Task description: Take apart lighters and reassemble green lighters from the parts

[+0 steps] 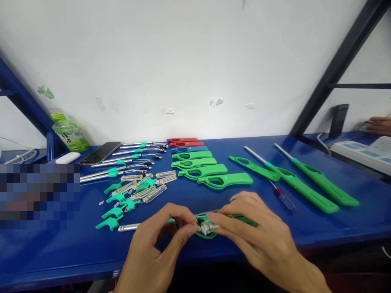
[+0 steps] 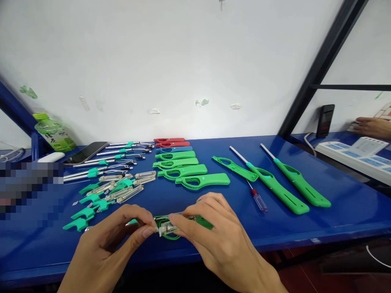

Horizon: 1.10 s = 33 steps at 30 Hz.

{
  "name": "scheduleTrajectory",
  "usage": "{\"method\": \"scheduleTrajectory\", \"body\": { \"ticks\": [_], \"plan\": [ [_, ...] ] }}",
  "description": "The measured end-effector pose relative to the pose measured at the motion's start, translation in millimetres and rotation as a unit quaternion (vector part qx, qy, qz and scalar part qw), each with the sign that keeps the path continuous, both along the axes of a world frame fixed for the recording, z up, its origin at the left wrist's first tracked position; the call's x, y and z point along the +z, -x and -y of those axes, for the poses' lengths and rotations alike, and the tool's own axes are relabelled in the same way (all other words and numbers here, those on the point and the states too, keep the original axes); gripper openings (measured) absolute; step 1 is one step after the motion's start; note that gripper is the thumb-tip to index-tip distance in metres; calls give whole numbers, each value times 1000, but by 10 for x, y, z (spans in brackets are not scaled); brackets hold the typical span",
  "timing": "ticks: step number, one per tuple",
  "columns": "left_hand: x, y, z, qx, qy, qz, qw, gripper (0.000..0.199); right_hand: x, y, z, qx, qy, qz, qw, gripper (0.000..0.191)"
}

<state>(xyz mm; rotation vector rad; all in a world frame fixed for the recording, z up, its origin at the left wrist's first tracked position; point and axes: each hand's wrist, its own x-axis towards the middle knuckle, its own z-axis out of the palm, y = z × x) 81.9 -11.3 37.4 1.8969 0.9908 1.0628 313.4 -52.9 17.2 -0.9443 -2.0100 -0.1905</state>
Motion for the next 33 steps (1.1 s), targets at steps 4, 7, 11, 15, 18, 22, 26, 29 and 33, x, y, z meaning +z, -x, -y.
{"method": "scheduleTrajectory", "body": {
  "ticks": [4, 7, 11, 15, 18, 22, 26, 29, 33],
  "plan": [
    [-23, -11, 16, 1, 22, 20, 1000, 14, -13, 12, 3, 2, -12, 1, 1000, 30],
    [-47, -17, 44, 8, 50, 42, 998, 18, -45, 9, 8, 8, -21, 9, 1000, 35],
    [-91, -11, 69, -25, 111, 87, 990, 32, -96, -17, 7, 15, -15, 43, 999, 45],
    [-107, -16, 68, -63, 146, 105, 982, 46, -119, -9, 18, 13, -14, 70, 997, 43],
    [-99, -16, 61, -78, 178, 99, 976, 48, -118, 25, 33, -4, -30, 68, 997, 43],
    [-122, -11, 68, -85, 219, 97, 967, 52, -110, 61, 36, -6, -28, 69, 997, 45],
    [-152, -39, 103, -104, 260, 127, 951, 58, -100, 61, 31, -27, -28, 94, 995, 48],
    [-140, -60, 119, -115, 279, 143, 943, 60, -87, 57, 30, -46, -41, 112, 992, 49],
    [-79, -58, 118, -109, 252, 127, 953, 55, -66, 57, 27, -49, -35, 105, 993, 48]
  ]
}}
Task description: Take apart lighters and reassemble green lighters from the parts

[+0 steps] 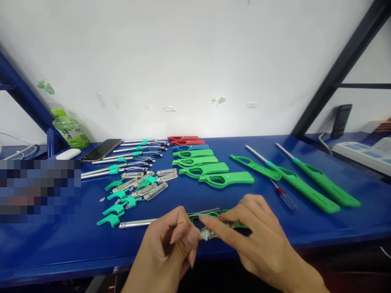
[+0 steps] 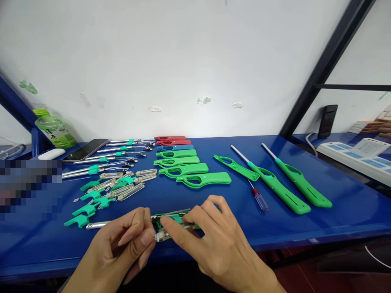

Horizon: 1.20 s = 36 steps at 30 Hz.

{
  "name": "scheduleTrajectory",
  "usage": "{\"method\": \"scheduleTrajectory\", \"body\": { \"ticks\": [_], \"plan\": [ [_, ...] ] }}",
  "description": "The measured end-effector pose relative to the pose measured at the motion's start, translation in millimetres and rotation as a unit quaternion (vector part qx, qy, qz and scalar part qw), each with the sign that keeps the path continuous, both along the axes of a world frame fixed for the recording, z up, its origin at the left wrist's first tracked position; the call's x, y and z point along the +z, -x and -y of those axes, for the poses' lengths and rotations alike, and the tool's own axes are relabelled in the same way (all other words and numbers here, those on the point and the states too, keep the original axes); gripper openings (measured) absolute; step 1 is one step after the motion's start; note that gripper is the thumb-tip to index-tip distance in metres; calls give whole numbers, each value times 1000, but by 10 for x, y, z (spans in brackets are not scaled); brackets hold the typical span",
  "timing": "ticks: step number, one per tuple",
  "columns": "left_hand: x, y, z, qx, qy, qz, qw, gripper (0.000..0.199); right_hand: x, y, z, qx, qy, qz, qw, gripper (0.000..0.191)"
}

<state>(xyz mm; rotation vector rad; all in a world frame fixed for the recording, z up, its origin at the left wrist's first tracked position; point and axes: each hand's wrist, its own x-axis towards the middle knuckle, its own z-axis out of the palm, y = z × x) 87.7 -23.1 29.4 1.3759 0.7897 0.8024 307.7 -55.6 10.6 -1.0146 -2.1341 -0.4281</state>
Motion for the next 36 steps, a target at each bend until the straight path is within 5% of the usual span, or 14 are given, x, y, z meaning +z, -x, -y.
{"method": "scheduleTrajectory", "body": {
  "ticks": [5, 8, 11, 17, 36],
  "plan": [
    [74, -21, -81, 71, -155, -50, 984, 16, 59, -75, -16, -20, 113, -118, 986, 22],
    [73, -53, -224, 120, -352, -133, 919, 15, 99, -175, -33, -86, 219, -201, 951, 8],
    [53, -84, -382, 88, -478, -217, 847, 20, 123, -252, -60, -111, 300, -219, 922, 19],
    [18, -105, -496, 26, -491, -282, 824, 27, 152, -231, -117, -79, 380, -157, 908, 10],
    [-60, -219, -508, -7, -532, -238, 813, 19, 124, -221, -127, -86, 265, -183, 943, 18]
  ]
}}
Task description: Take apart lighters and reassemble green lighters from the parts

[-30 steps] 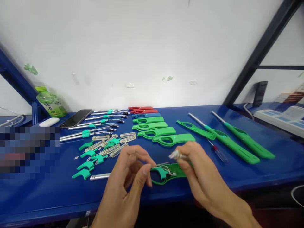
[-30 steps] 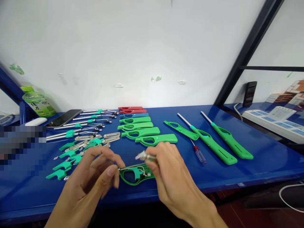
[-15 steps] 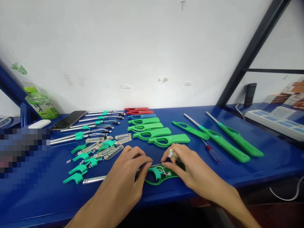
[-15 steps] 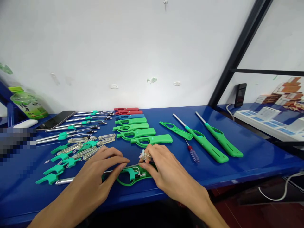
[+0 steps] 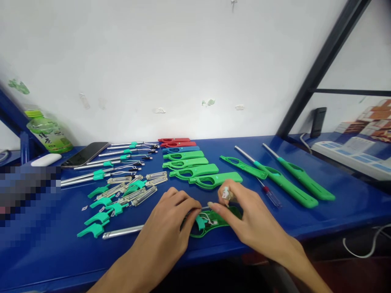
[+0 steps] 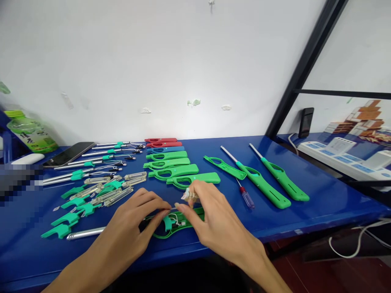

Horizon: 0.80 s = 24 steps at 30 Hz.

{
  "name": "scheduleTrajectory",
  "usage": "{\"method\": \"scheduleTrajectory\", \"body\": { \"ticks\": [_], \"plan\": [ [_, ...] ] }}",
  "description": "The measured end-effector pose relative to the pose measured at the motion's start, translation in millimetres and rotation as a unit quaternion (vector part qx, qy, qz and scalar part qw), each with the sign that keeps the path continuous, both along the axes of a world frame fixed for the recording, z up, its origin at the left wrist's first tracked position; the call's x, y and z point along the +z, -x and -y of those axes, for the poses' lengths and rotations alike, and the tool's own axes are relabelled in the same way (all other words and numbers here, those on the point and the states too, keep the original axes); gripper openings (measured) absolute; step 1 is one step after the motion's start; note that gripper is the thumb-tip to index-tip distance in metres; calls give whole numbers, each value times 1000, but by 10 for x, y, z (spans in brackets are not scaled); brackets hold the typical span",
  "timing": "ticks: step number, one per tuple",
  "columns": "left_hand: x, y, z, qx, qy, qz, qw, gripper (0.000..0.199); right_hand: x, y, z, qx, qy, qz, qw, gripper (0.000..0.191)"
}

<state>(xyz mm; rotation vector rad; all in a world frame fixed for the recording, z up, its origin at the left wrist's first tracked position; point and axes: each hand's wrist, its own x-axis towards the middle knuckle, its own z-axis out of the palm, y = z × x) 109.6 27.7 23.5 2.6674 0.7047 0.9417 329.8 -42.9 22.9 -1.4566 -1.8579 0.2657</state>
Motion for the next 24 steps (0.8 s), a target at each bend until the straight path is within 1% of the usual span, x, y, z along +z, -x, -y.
{"method": "scheduleTrajectory", "body": {
  "ticks": [3, 6, 9, 11, 14, 24],
  "plan": [
    [-46, 1, 29, 2, -26, 15, 1000, 22, 35, -49, 64, -6, 5, 1, 1000, 18],
    [-66, -4, 57, 0, -43, 18, 999, 23, 60, -71, 83, 10, 28, 9, 1000, 24],
    [-62, -18, 73, 1, -53, 19, 998, 20, 56, -61, 66, 37, 41, 50, 997, 24],
    [-59, -25, 80, 1, -57, 22, 998, 18, 44, -55, 58, 47, 27, 78, 995, 24],
    [-62, -24, 89, 0, -60, 25, 998, 18, 33, -60, 65, 44, -1, 93, 995, 25],
    [-58, -21, 83, -6, -62, 26, 998, 18, 47, -56, 60, 46, 9, 88, 995, 22]
  ]
}}
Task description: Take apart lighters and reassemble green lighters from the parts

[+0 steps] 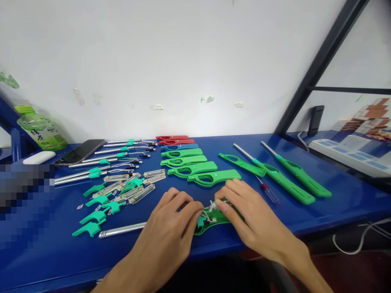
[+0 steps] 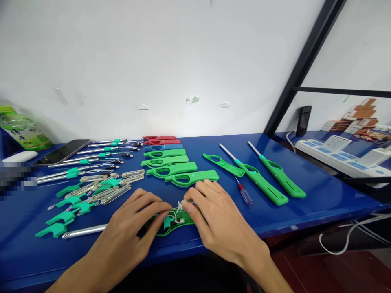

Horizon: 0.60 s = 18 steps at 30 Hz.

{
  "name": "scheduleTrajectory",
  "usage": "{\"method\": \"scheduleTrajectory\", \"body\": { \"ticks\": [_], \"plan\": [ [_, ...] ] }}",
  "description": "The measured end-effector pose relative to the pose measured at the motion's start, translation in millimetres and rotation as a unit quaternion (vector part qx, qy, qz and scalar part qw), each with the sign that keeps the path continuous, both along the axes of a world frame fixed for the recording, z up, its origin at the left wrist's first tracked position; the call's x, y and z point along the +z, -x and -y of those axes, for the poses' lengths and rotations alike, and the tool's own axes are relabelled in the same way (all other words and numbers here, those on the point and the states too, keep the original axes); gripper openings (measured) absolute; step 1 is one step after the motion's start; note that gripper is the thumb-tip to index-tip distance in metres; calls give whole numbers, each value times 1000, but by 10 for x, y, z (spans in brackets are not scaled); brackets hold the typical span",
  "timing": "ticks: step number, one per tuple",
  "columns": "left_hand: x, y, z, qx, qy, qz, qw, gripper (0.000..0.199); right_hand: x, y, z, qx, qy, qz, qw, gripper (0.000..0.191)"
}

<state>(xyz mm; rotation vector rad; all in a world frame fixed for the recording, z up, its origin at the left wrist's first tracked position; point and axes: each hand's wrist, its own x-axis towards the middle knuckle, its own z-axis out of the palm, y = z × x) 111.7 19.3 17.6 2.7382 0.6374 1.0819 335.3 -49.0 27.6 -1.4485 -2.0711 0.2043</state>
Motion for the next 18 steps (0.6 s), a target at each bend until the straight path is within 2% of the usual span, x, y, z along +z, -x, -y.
{"method": "scheduleTrajectory", "body": {
  "ticks": [18],
  "plan": [
    [-11, -11, 28, -1, -11, -2, 1000, 17, -47, -2, 10, 13, -62, 12, 998, 10]
  ]
}}
